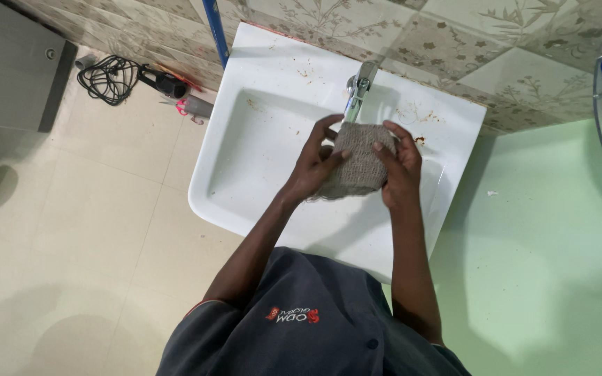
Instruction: The person washes and wrings out a small cloth in a white sink, repeatedly rinsing it under the tap and twisting it by hand to remove water.
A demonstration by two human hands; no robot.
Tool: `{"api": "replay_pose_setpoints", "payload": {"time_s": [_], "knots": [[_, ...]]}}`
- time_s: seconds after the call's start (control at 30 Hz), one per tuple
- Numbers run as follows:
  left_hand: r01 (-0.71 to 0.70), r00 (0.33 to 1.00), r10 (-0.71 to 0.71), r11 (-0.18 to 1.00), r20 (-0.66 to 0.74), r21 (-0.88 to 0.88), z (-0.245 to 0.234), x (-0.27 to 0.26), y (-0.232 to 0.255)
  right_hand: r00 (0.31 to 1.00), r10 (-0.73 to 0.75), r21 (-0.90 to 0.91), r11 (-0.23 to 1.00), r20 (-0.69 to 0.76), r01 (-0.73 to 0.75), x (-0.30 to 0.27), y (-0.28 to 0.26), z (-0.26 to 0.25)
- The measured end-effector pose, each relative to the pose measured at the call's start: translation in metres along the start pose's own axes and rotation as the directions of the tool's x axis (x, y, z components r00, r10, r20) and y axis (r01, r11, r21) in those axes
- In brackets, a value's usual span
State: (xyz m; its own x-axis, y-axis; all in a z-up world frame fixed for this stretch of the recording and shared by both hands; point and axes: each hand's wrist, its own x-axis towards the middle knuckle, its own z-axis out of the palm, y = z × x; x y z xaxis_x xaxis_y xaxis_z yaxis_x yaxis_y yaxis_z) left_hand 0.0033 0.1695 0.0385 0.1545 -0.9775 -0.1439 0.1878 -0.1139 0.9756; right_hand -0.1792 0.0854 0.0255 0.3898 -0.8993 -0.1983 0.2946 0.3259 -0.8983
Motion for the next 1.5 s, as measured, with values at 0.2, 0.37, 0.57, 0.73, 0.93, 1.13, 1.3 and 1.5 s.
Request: {"api": "replay_pose_setpoints", "payload": {"time_s": [0.2,0.37,0.57,0.73,0.93,1.13,1.3,1.5], "knots": [[-0.206,0.888,0.397,0.794,-0.232,0.572,-0.012,0.093,0.047,0.907,-0.414,-0.591,0.713,0.081,0.378,0.089,-0.050,0.025],[-0.149,0.776,0.602,0.465,-0.189,0.873,-0.013,0.154,-0.006,0.908,-0.418,-0.864,0.449,0.021,0.227,0.127,-0.025,0.015],[-0.066,0.930,0.266,0.801,-0.255,0.595,0.007,0.240,-0.098,0.966,-0.202,-0.878,0.417,0.162,0.234,0.166,-0.010,0.032],[0.184,0.936,0.030,0.808,-0.351,0.560,0.013,0.261,-0.082,0.984,0.177,-0.873,0.484,0.035,-0.057,0.196,-0.030,0.028],[0.362,0.902,-0.130,0.746,-0.411,0.559,0.017,0.255,-0.044,0.967,0.253,-0.674,0.717,0.014,-0.178,0.210,-0.020,0.014],[0.135,0.852,0.151,0.862,-0.502,0.489,0.033,0.218,-0.057,0.978,0.091,-0.648,0.760,0.186,0.053,0.185,-0.010,0.009],[0.049,0.824,0.247,0.866,-0.511,0.498,0.037,0.209,-0.070,0.975,-0.112,-0.830,0.511,0.193,0.223,0.179,-0.001,0.005],[0.005,0.875,0.273,0.822,-0.401,0.570,0.019,0.235,-0.095,0.982,-0.002,-0.875,0.454,0.188,0.169,0.191,-0.012,0.012]]}}
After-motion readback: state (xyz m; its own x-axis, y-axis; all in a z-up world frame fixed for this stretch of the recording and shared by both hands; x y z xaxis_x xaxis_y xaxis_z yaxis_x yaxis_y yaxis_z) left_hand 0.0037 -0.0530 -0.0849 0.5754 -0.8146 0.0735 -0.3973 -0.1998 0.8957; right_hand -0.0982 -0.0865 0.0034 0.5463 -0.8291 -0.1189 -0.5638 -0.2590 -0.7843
